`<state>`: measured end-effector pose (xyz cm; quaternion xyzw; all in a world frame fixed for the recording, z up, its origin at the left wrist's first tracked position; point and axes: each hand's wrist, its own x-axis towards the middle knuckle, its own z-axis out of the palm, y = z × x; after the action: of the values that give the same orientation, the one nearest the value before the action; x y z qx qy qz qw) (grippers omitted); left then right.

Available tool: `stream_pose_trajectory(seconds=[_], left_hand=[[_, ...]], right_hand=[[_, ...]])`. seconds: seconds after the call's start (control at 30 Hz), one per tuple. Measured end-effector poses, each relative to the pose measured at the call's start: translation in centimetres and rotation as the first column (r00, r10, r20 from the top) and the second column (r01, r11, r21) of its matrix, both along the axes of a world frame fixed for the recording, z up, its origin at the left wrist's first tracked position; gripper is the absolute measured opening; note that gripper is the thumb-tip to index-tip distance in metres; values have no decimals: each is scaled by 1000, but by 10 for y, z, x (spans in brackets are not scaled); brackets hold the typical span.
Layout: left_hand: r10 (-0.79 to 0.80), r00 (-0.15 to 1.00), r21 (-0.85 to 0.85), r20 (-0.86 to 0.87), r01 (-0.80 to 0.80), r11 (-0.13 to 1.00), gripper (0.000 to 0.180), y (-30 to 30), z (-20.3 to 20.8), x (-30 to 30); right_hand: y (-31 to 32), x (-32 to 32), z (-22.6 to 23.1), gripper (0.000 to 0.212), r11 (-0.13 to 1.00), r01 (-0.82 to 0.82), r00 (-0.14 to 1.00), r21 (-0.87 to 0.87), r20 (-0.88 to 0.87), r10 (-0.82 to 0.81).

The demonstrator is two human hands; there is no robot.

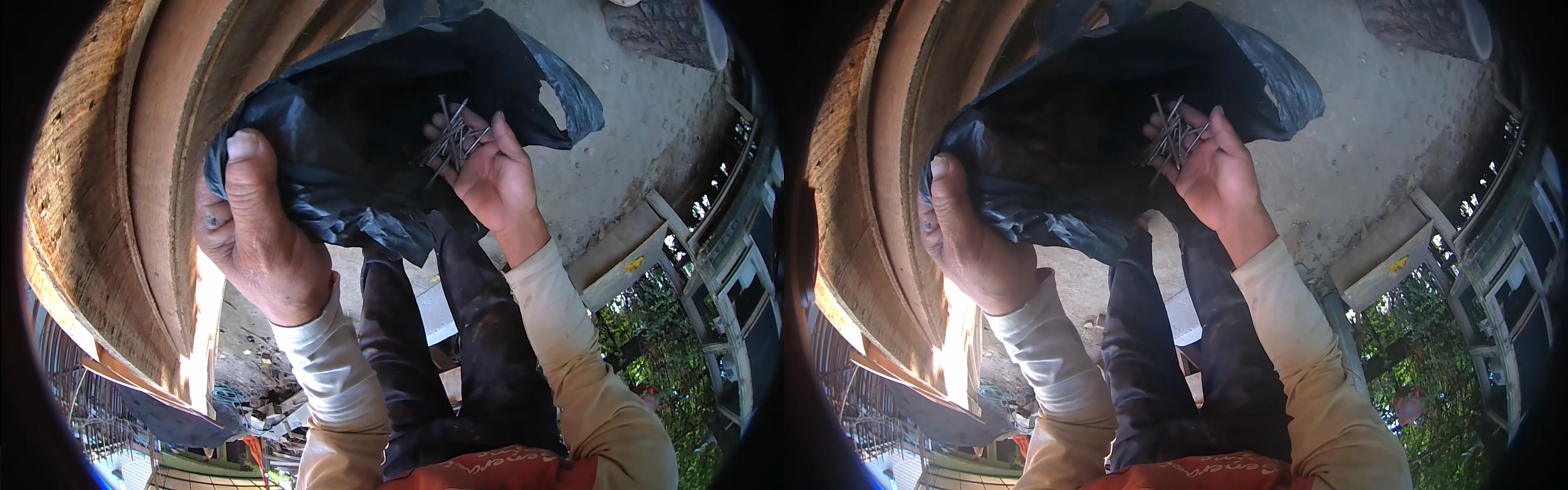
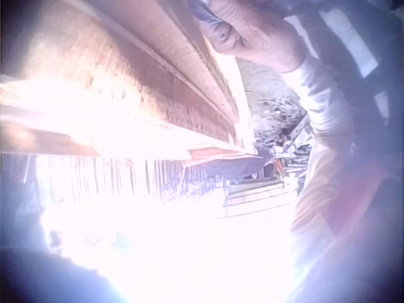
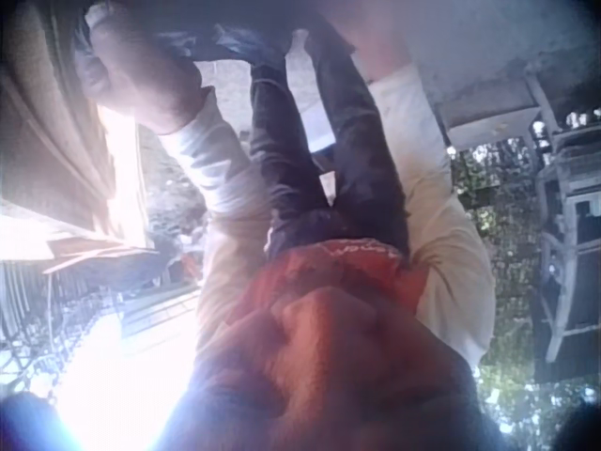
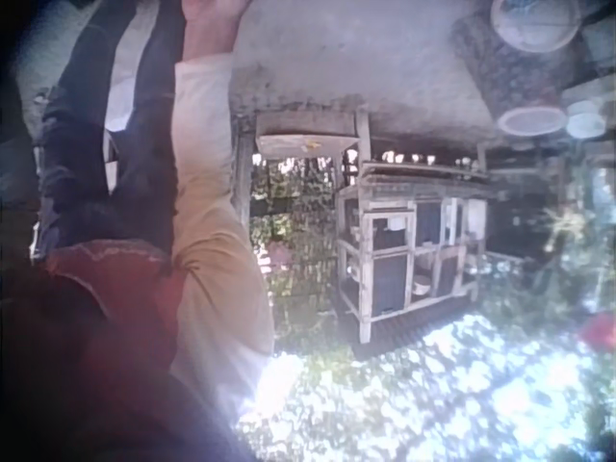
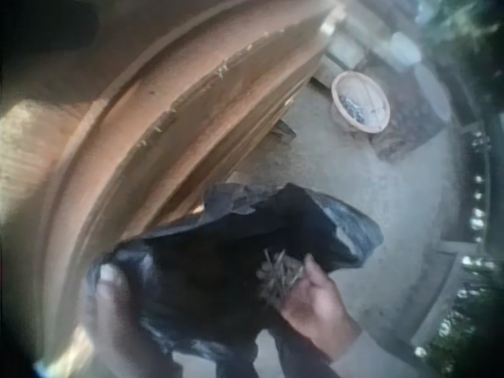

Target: The person saws a piece of wood, hammers nails into a wooden structure, and retrieves nails from a plastic bag while working at an outdoor construction site.

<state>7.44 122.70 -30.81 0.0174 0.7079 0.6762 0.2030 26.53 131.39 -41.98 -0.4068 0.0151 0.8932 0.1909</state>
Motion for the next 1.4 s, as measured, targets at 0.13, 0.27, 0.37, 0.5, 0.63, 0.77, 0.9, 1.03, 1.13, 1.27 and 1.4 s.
stream_pose_trajectory(seconds=[0.13,0.27,0.37,0.5,0.63,0.77,0.9,1.03,1.13,1.27,1.4], left_hand=[[19,1000,-25,-15,-20,999,25,-10,-8,-5],[-89,988,-354,-124,40,934,43,-32,-12,-8],[-6,998,-260,-55,-8,966,41,-31,-18,-13],[-4,999,-237,-49,-8,971,41,-34,-25,-17],[13,995,-133,98,0,991,28,-38,-14,-19],[51,992,-153,112,-34,988,28,-39,-15,-15],[42,988,-39,146,-37,999,28,-44,-22,-12],[43,999,-117,33,-39,992,34,-30,-26,-9],[33,996,34,82,-36,999,40,-16,-25,-6],[-42,999,108,-34,46,993,52,-3,-32,-2],[-90,996,62,-7,90,994,45,-6,-45,1]], right_hand=[[1,4,2,52,1000,23,1000,12,11,-23],[3,5,3,54,999,38,999,20,-25,-37],[4,-2,9,54,999,47,999,25,9,-47],[6,-1,8,55,998,56,998,22,-23,-56],[7,-4,10,56,998,59,998,21,6,-59],[5,-2,7,56,998,53,998,24,28,-54],[4,3,3,53,998,56,998,14,-3,-56],[2,10,-13,46,996,-32,981,78,193,17],[7,7,-24,43,952,-225,912,206,388,132],[24,-11,-58,39,799,-519,696,303,693,189],[57,-21,-124,41,662,-708,611,247,684,398]])
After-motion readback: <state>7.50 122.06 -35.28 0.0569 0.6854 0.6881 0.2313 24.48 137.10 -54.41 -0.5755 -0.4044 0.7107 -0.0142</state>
